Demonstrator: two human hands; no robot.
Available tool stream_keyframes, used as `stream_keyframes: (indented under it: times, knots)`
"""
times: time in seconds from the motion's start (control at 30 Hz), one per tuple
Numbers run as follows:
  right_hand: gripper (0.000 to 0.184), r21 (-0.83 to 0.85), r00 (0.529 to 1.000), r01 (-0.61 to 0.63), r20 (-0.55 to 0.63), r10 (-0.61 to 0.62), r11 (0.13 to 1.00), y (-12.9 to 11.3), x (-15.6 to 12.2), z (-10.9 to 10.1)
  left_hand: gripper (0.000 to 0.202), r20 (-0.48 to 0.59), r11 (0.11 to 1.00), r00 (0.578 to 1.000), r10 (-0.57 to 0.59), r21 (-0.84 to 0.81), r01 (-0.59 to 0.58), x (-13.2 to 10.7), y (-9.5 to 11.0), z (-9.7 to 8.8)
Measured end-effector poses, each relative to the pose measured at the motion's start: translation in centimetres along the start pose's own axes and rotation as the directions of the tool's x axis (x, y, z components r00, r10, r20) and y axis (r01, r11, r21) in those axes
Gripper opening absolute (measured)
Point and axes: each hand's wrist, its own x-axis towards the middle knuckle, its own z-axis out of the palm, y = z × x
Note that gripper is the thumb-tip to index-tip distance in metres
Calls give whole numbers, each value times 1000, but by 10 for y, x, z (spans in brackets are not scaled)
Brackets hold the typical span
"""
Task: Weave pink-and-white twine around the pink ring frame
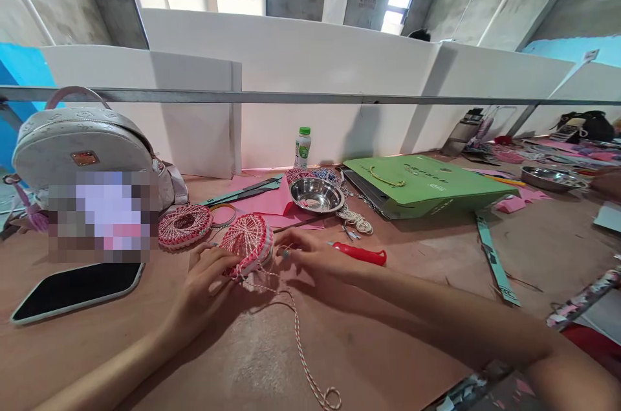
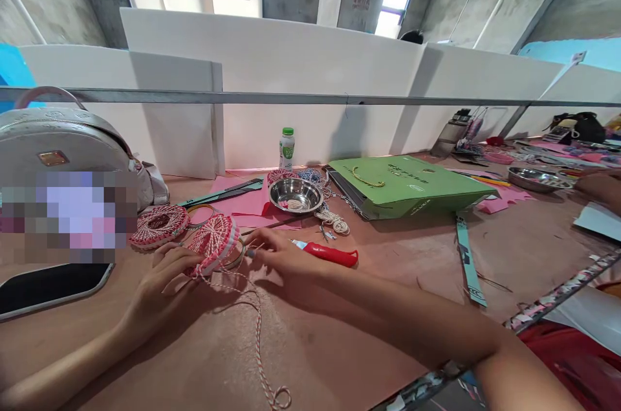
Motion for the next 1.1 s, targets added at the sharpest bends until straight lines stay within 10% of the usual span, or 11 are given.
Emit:
stream_keyframes:
  times: [0.13,0.3,0.5,0.7,0.93,1.1]
  knots:
    - [10,-247,980,169,143,-137,954,1,18,17,16,30,999,999,-34,22,33,-2,-1,0]
    - [16,-61,971,73,233,-57,995,13,31,28,14,10,998,998,-60,2,60,-1,0,1]
    - [17,257,992,2,-123,31,967,11,20,27,12,-7,997,997,-71,-35,71,2,3,0]
    - [28,366,945,126,-328,1,922,-8,37,-23,12,-25,991,993,-117,-67,116,0,1,1]
    - [21,-68,987,135,-81,-140,989,9,31,3,14,0,977,981,-194,-90,193,-3,-4,2]
    - [11,-413,961,257,10,-277,874,12,29,8,13,-22,984,986,-164,-78,162,0,-2,0]
